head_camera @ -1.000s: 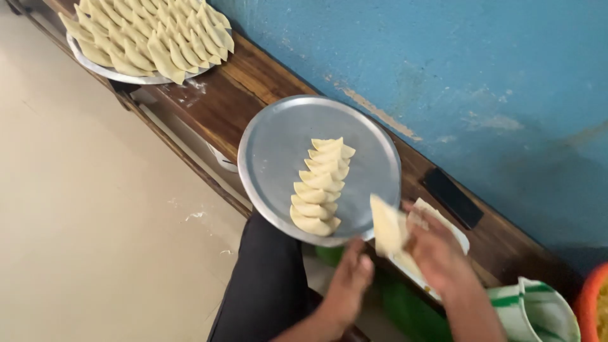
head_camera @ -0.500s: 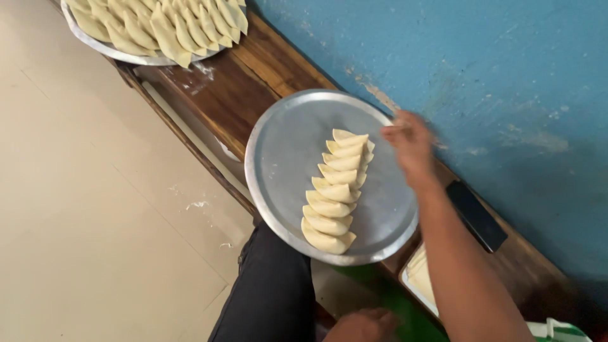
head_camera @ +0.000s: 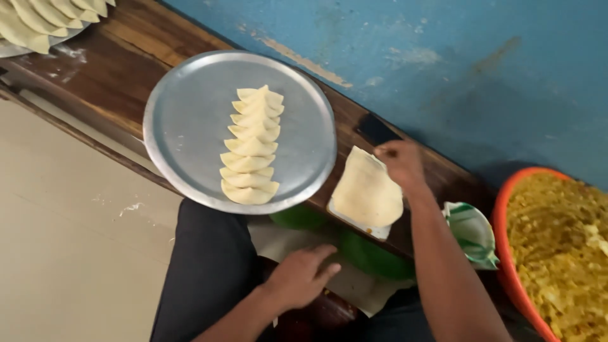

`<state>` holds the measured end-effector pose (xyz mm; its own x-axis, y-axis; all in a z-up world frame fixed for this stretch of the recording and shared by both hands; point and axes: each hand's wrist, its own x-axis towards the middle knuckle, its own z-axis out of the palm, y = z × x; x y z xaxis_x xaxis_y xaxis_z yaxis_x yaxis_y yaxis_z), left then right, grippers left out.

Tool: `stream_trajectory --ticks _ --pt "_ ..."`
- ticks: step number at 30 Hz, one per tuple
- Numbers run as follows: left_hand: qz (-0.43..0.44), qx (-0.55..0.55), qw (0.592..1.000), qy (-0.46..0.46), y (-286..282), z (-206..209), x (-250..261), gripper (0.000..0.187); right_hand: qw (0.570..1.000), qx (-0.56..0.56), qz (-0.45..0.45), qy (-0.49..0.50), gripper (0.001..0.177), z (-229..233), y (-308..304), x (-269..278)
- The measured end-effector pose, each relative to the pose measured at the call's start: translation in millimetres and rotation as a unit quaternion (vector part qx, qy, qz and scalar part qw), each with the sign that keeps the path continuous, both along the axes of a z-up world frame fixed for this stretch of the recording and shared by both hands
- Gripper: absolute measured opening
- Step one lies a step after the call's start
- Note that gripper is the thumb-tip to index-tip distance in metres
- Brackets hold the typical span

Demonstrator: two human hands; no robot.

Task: The recorder is folding and filling samosa wrappers with a potato-based mixture by hand.

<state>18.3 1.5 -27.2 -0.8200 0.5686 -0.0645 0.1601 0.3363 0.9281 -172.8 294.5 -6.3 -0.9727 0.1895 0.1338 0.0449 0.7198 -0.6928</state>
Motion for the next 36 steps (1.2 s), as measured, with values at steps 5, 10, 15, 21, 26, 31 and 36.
stream_trajectory --ticks 5,10,15,21,26,31,36 --pt "-0.018 -0.075 0.997 -0.017 -1.5 -7.8 -6.6 0.049 0.982 0.129 0.132 -0.037 0.024 -36.5 17.5 -27.4" --pt "0.006 -0.064 0.998 -0.017 -4.0 -4.6 -8.3 0.048 0.981 0.137 0.125 -0.064 0.015 -14.3 -9.0 -16.5" --pt "-0.005 -0.067 0.997 -0.038 -3.4 3.5 -7.1 0.047 0.98 0.119 0.146 -0.069 0.015 -17.9 -0.2 -24.2" --pt "0.007 -0.067 0.997 -0.027 -8.2 4.6 -8.4 0.046 0.978 0.073 0.16 -0.11 0.009 -23.4 8.2 -31.8" --pt "-0.003 -0.036 0.999 -0.01 -5.3 -3.6 -7.2 0.046 0.98 0.089 0.144 -0.103 0.007 -9.6 11.8 -12.4" --pt "0.015 -0.05 0.999 0.001 -5.6 -1.4 -8.2 0.046 0.969 -0.071 0.171 -0.161 0.017 -5.8 12.0 7.1" --pt "0.033 0.033 0.998 -0.029 26.0 -13.5 -4.2 0.048 0.964 0.213 0.15 -0.048 0.031 0.8 18.0 19.6"
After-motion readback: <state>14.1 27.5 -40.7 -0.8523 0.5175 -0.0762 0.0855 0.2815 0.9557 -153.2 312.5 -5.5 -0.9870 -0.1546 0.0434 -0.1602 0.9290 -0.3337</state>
